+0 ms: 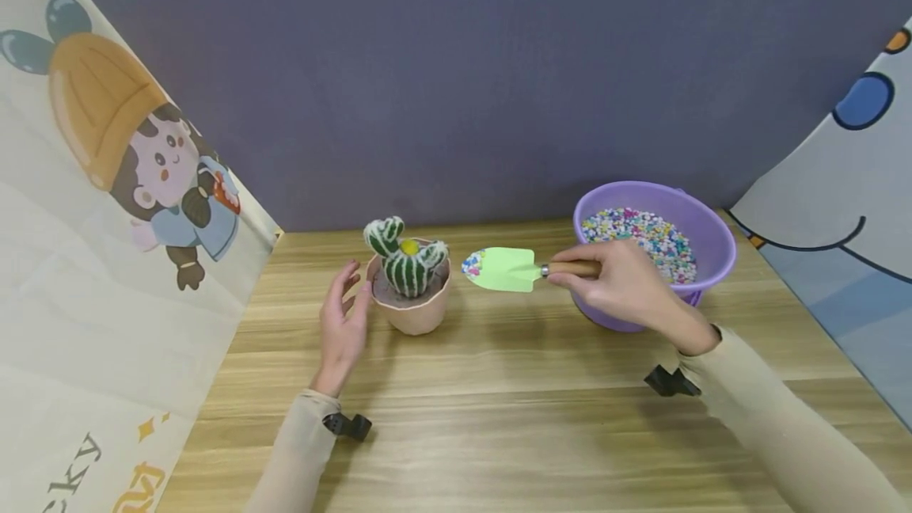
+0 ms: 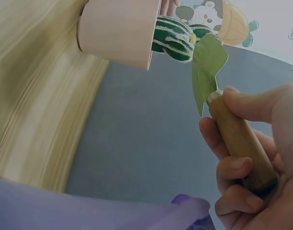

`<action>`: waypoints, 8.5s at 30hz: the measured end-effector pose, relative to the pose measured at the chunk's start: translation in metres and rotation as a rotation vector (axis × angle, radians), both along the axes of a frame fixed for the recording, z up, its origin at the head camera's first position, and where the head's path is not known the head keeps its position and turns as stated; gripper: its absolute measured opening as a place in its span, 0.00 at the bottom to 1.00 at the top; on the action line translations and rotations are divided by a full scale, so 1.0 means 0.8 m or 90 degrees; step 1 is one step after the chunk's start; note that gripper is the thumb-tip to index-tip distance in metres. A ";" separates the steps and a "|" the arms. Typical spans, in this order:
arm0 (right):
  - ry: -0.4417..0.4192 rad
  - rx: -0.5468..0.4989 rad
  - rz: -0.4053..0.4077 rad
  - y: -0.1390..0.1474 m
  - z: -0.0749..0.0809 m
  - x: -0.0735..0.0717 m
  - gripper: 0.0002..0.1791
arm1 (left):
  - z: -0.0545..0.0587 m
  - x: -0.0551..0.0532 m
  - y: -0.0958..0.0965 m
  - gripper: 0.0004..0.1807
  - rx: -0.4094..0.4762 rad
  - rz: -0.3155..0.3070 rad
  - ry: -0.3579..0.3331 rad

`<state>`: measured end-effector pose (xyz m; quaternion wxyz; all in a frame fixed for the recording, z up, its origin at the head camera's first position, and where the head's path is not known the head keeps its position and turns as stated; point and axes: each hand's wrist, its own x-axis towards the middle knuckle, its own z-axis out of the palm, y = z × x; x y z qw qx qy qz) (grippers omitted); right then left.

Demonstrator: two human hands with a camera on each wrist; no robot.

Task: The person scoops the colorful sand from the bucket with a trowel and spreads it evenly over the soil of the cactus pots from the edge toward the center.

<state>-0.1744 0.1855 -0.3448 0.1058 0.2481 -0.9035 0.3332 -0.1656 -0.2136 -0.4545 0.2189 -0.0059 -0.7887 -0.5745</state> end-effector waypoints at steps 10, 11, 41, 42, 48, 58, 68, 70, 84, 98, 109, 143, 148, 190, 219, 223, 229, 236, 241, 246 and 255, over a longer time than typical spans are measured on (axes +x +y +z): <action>-0.005 0.005 0.001 -0.018 -0.008 -0.003 0.13 | -0.008 0.001 -0.003 0.28 -0.010 -0.029 -0.074; -0.008 0.004 0.001 -0.019 -0.009 -0.004 0.13 | -0.008 0.000 -0.002 0.28 -0.004 -0.032 -0.078; 0.007 0.107 -0.003 -0.056 -0.009 -0.042 0.14 | -0.014 -0.008 -0.006 0.29 0.064 -0.104 -0.079; 0.003 0.109 -0.003 -0.056 -0.008 -0.043 0.14 | -0.014 -0.007 -0.006 0.28 0.059 -0.101 -0.073; 0.006 0.126 0.010 -0.061 -0.004 -0.050 0.13 | -0.014 -0.007 -0.009 0.28 0.044 -0.100 -0.067; 0.037 0.162 0.019 -0.067 0.006 -0.052 0.13 | -0.013 -0.008 -0.008 0.28 0.050 -0.099 -0.078; 0.037 0.172 0.018 -0.070 0.011 -0.051 0.11 | -0.009 -0.008 -0.013 0.29 -0.026 -0.117 -0.061; 0.038 0.173 0.020 -0.070 0.011 -0.051 0.11 | -0.010 -0.008 -0.016 0.32 -0.044 -0.135 -0.060; 0.033 0.204 0.040 -0.075 0.020 -0.053 0.12 | -0.006 -0.007 -0.030 0.46 -0.097 -0.173 -0.071; 0.042 0.217 0.039 -0.076 0.026 -0.050 0.12 | -0.003 -0.006 -0.026 0.45 -0.097 -0.147 -0.061; 0.042 0.225 0.036 -0.077 0.030 -0.047 0.11 | -0.006 -0.005 -0.018 0.41 -0.099 -0.110 -0.041; 0.024 0.228 0.023 -0.070 0.030 -0.048 0.11 | -0.007 -0.002 0.005 0.37 -0.125 -0.036 -0.005; 0.019 0.226 0.020 -0.070 0.029 -0.047 0.11 | -0.007 -0.002 0.009 0.38 -0.129 -0.011 -0.004; 0.010 0.074 -0.021 -0.015 0.011 -0.042 0.12 | 0.006 0.008 0.051 0.28 -0.102 0.009 0.272; -0.042 0.000 -0.074 0.051 0.012 -0.031 0.14 | 0.028 0.008 0.110 0.21 -0.075 -0.110 0.275; -0.049 -0.025 -0.067 0.059 0.011 -0.030 0.14 | 0.027 0.006 0.117 0.20 -0.066 -0.132 0.268; -0.044 -0.030 -0.078 0.070 0.013 -0.030 0.14 | 0.027 0.003 0.130 0.19 -0.069 -0.160 0.235; -0.038 -0.012 -0.121 0.090 0.018 -0.029 0.16 | 0.036 -0.010 0.152 0.19 -0.120 -0.190 0.201; -0.045 0.006 -0.148 0.105 0.018 -0.031 0.19 | 0.042 -0.017 0.171 0.20 -0.133 -0.216 0.181; -0.045 0.041 -0.182 0.121 0.020 -0.032 0.21 | 0.045 -0.025 0.196 0.21 -0.125 -0.262 0.116; -0.062 0.036 -0.189 0.145 0.019 -0.024 0.21 | 0.045 -0.029 0.232 0.25 -0.150 -0.313 0.041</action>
